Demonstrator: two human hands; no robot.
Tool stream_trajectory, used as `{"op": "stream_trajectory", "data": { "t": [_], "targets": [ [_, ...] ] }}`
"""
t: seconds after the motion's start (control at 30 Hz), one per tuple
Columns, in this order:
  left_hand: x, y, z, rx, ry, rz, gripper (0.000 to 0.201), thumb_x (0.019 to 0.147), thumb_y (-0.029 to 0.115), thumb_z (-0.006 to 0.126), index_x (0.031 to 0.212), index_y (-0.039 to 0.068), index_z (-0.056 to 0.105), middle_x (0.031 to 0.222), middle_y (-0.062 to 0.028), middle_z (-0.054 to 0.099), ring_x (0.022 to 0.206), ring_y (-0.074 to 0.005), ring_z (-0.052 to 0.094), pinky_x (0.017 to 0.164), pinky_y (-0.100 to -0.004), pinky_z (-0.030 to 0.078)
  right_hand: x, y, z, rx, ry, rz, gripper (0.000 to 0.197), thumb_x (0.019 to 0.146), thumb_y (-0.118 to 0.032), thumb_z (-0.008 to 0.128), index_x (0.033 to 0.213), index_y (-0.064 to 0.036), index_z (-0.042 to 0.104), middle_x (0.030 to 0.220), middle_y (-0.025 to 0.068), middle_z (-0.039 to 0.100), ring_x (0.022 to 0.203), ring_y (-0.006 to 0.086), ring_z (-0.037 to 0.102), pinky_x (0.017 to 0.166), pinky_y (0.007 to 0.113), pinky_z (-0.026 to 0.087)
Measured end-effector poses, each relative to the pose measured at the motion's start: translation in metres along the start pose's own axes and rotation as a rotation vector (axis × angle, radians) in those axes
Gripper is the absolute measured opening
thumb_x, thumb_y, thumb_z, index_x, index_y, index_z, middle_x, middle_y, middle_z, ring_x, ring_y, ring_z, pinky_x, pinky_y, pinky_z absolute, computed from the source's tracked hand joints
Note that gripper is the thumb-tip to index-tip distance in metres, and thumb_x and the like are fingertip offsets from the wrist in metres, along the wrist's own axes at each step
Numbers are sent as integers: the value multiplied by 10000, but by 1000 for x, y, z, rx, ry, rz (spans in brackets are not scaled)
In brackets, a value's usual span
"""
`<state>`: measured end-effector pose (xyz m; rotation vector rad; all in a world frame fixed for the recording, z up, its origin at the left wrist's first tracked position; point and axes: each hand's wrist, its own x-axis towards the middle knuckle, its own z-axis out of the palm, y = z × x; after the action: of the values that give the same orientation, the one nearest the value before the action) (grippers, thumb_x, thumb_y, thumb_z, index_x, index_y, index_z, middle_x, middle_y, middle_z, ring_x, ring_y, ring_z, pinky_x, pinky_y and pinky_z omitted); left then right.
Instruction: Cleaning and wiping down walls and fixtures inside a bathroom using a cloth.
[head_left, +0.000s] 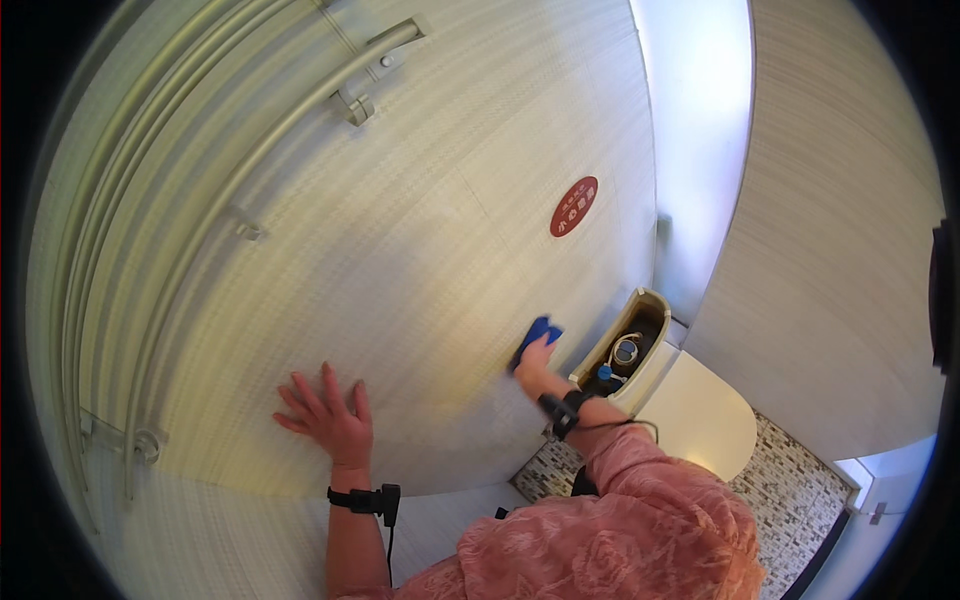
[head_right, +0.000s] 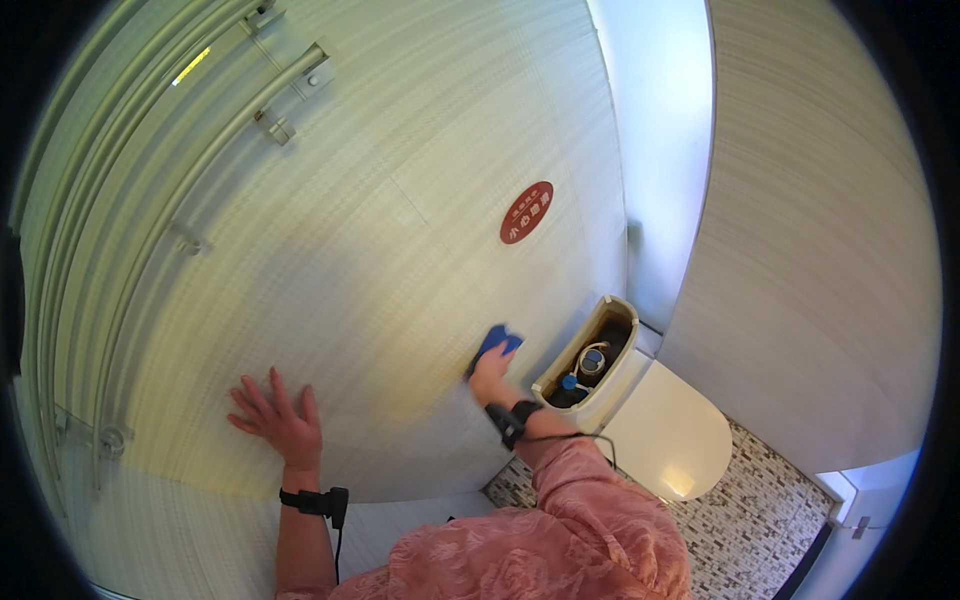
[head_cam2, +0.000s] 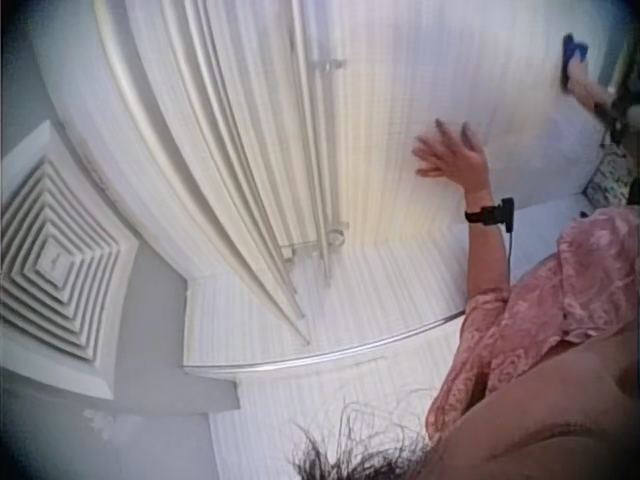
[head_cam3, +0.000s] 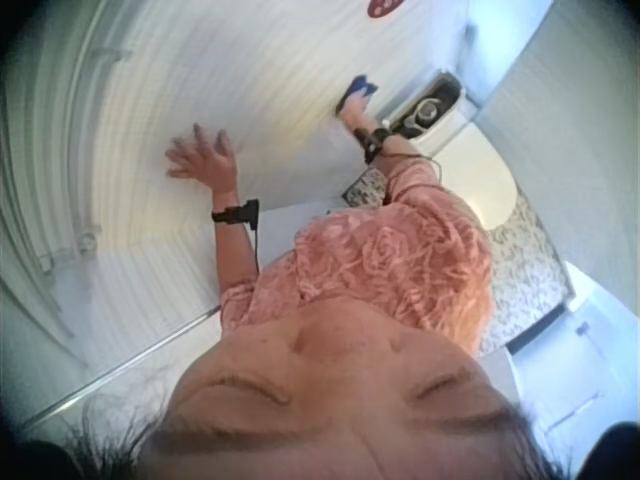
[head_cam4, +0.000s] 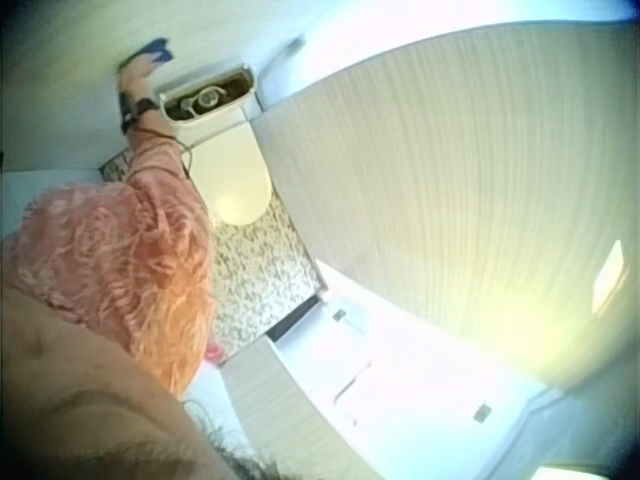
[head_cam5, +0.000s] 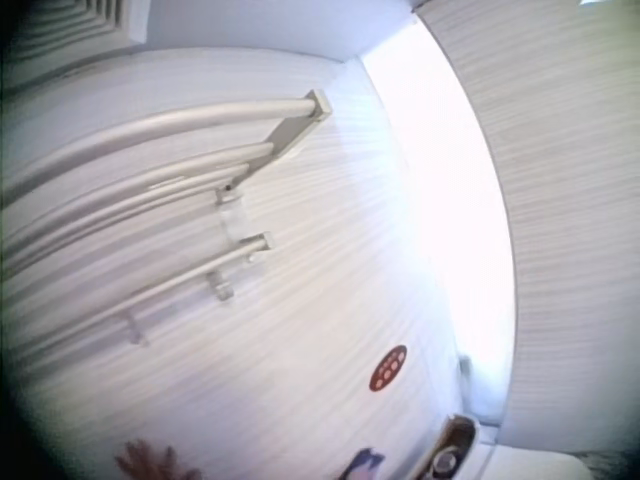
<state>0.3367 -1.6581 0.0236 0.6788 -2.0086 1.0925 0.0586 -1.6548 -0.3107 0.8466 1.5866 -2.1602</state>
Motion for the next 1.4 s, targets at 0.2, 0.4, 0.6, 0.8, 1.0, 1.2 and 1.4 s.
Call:
{"op": "stream_trajectory", "data": {
  "t": [0.2,0.4,0.6,0.8,1.0,1.2,1.4],
  "targets": [
    [-7,-8,5,19,20,19,625,937,432,615,1458,117,475,1603,-229,242,1486,-496,128,1146,-684,4,84,-149,24,225,-98,-296,567,1021,-391,470,1490,-77,412,1416,274,505,1272,431,501,1071,459,387],
    [-14,-19,6,70,13,32,607,944,440,599,1446,117,489,1601,-230,249,1484,-498,137,1145,-688,6,20,-74,12,-32,-106,-473,635,1038,-394,450,1486,47,358,1499,280,408,1388,416,377,1169,421,269],
    [-19,-30,3,131,7,45,544,944,482,604,1378,160,544,1592,-234,263,1468,-520,160,1129,-723,19,65,23,19,191,-281,425,722,994,-531,424,1547,-88,287,1520,144,426,1337,328,452,1091,467,379],
    [-15,-8,16,71,12,51,563,963,481,564,1408,139,515,1598,-236,251,1478,-507,144,1133,-715,35,214,-153,31,361,-254,-164,684,977,-508,484,1546,-161,332,1443,173,499,1271,330,514,1044,440,419],
    [-14,-14,10,87,-5,46,565,943,454,595,1408,143,517,1598,-236,251,1477,-509,143,1133,-718,38,139,-245,56,218,-197,-699,551,1018,-343,489,1441,9,466,1379,230,536,1276,377,496,1102,407,345],
    [-13,-15,7,74,-6,37,552,928,438,618,1389,143,538,1592,-234,260,1480,-505,128,1134,-717,37,84,-142,30,-62,-116,-729,619,1030,-392,467,1464,45,404,1428,282,475,1327,419,433,1140,439,302],
    [-8,-3,7,10,-2,21,548,910,417,649,1390,174,543,1555,-208,324,1465,-491,169,1136,-716,52,108,-208,39,157,-160,-540,592,1016,-371,463,1497,-34,393,1418,273,498,1272,412,492,1100,429,351]
  ]
}}
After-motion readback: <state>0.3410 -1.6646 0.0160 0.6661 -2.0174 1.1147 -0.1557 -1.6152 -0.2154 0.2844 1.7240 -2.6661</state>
